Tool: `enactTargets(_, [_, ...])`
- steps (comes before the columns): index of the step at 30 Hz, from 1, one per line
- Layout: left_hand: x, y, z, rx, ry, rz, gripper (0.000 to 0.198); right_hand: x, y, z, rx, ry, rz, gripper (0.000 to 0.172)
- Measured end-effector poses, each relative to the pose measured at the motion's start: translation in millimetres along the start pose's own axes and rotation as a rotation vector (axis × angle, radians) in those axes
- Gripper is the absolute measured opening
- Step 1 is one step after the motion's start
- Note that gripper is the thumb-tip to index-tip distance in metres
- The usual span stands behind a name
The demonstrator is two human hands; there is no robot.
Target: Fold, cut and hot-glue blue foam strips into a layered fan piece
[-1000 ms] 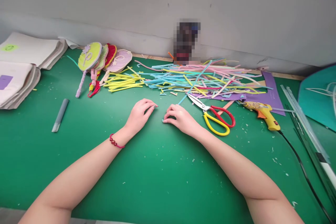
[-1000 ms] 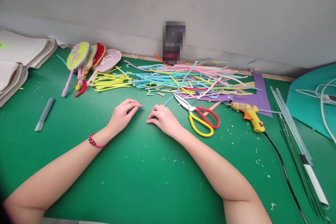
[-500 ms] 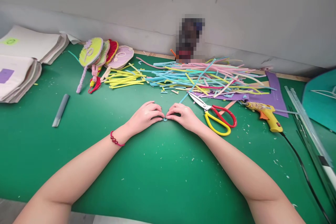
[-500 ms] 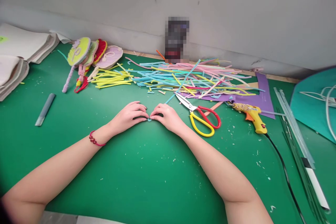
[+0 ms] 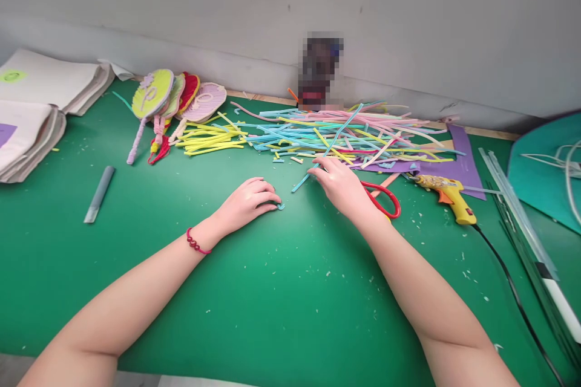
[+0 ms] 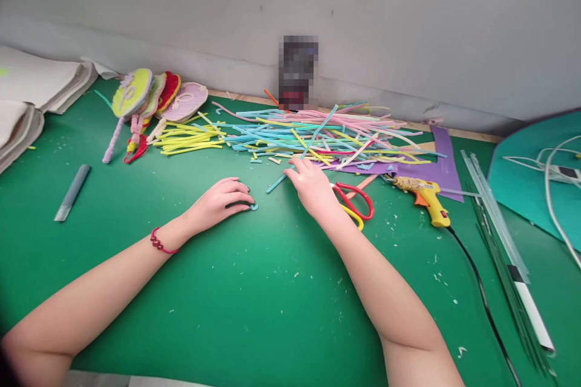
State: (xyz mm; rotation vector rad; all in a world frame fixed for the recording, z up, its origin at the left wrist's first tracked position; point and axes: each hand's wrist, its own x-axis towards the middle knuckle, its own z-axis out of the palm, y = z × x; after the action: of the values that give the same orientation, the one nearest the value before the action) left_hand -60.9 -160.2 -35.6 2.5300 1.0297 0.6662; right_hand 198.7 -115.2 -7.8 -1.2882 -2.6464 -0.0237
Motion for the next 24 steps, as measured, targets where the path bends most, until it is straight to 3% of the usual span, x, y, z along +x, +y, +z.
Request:
enactTargets(4, [-1, 6, -1.3, 0.043, 0.052, -0.03, 0.026, -4, 12, 4, -0.108, 0.022, 0.205, 0.023])
enactTargets(8, [11, 20, 1.6, 0.169, 0.061, -0.147, 0.028, -6, 16, 3, -0.121, -0.029, 0.358, 0.015])
enactTargets(14, [64, 42, 20.5, 0.492, -0.205, -0.266, 0.028, 0, 12, -4, -0.061, -0.119, 0.443, 0.014])
enactTargets(17, [81, 44, 26.3, 0.5, -0.236, -0.278, 0.013, 0, 14, -13, -0.002, -0.147, 0.449, 0.014])
enactTargets(24, [85, 38, 12.9, 0.502, -0.188, -0.287, 0.015, -5, 29, -36, 0.069, -0.242, 0.431, 0.016])
